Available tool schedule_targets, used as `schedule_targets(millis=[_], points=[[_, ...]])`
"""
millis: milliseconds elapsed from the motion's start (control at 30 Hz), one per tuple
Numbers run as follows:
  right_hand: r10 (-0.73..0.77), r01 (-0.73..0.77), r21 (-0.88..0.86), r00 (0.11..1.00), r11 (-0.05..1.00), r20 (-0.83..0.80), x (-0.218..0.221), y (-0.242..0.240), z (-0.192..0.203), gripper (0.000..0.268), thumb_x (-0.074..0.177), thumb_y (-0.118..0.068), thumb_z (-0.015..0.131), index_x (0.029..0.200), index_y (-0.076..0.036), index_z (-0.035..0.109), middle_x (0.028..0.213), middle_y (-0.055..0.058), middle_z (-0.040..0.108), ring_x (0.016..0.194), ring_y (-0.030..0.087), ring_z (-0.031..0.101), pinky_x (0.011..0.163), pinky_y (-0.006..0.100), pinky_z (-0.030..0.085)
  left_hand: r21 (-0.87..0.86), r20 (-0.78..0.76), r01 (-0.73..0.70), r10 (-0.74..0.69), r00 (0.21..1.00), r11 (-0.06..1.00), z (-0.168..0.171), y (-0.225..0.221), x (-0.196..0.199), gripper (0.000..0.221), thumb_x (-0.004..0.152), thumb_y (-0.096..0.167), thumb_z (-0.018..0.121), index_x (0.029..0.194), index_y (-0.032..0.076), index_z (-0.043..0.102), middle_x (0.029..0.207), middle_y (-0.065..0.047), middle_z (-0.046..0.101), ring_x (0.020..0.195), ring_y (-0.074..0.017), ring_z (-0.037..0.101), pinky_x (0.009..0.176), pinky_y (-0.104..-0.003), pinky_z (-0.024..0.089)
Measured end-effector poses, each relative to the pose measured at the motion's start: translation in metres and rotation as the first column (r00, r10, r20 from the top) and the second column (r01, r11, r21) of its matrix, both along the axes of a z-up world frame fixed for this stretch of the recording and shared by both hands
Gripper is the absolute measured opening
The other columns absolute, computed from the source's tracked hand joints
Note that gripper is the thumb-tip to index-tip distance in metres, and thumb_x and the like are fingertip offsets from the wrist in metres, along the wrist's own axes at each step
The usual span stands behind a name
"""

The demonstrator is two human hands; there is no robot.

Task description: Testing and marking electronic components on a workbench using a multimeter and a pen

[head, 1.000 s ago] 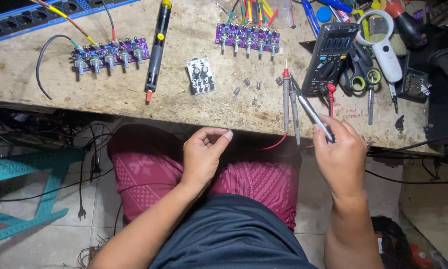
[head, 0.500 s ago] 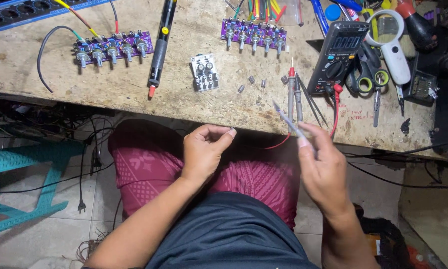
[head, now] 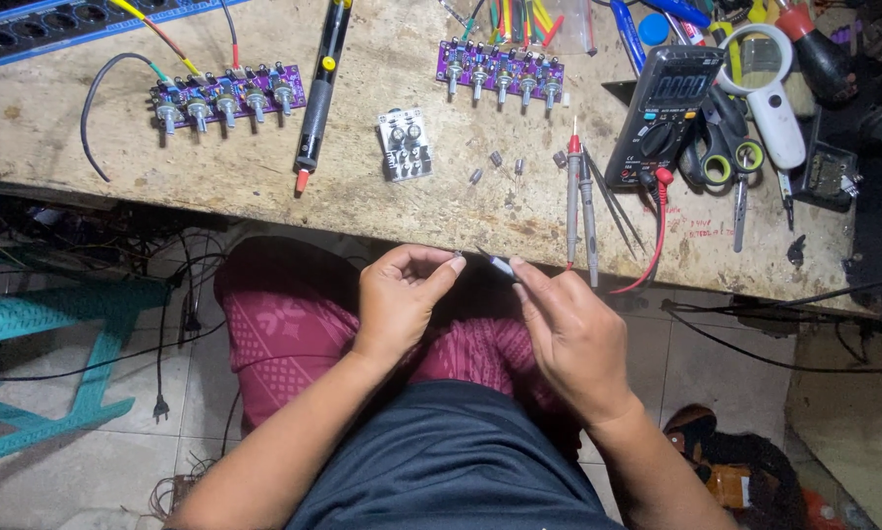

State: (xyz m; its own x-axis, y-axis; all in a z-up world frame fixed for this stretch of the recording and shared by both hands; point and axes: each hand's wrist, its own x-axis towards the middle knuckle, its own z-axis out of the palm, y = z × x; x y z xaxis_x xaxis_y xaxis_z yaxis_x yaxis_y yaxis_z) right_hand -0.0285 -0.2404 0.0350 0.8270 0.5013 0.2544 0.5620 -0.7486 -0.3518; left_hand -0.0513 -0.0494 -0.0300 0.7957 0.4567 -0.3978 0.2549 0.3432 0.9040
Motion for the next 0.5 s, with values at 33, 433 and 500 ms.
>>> schedule_targets(millis=[33,433,500], points=[[-0.002,0.002,-0.002,1.0,1.0,-0.001,-0.001,0.001,-0.004,0.024,0.104,-0.024,0.062,0.124,-0.02,0.074,0.081,0.007,0.066,0.072,0.032,0.071,0.062,0.044,0.057,-0.002,-0.001,0.002,-0.002,1.0,1.0,0.005,0.001,-0.001,0.021,0.073,0.004,0.088,0.093,0.002,0.081,0.075,-0.013,0.076,0.07,-0.0098,0.068,0.064,-0.025,0.062],[0.034,-0.015,-0.114,0.984,0.993,0.172,0.006,-0.003,-0.015,0.031,0.099,-0.029,0.064,0.128,-0.033,0.074,0.076,-0.002,0.058,0.061,0.02,0.065,0.057,0.034,0.055,0.014,0.054,0.044,-0.045,0.998,0.999,0.021,0.003,0.0,0.019,0.073,0.002,0.089,0.089,0.0,0.081,0.073,-0.013,0.077,0.067,-0.0094,0.066,0.061,-0.027,0.061],[-0.02,0.036,-0.098,0.987,0.995,0.158,0.012,-0.004,-0.015,0.023,0.102,-0.027,0.065,0.121,-0.029,0.077,0.078,0.0,0.062,0.065,0.022,0.068,0.057,0.035,0.056,0.047,0.067,0.046,-0.049,0.997,0.998,0.028,0.003,0.0,0.017,0.072,0.001,0.09,0.088,0.001,0.081,0.072,-0.013,0.077,0.067,-0.0087,0.067,0.061,-0.027,0.061]])
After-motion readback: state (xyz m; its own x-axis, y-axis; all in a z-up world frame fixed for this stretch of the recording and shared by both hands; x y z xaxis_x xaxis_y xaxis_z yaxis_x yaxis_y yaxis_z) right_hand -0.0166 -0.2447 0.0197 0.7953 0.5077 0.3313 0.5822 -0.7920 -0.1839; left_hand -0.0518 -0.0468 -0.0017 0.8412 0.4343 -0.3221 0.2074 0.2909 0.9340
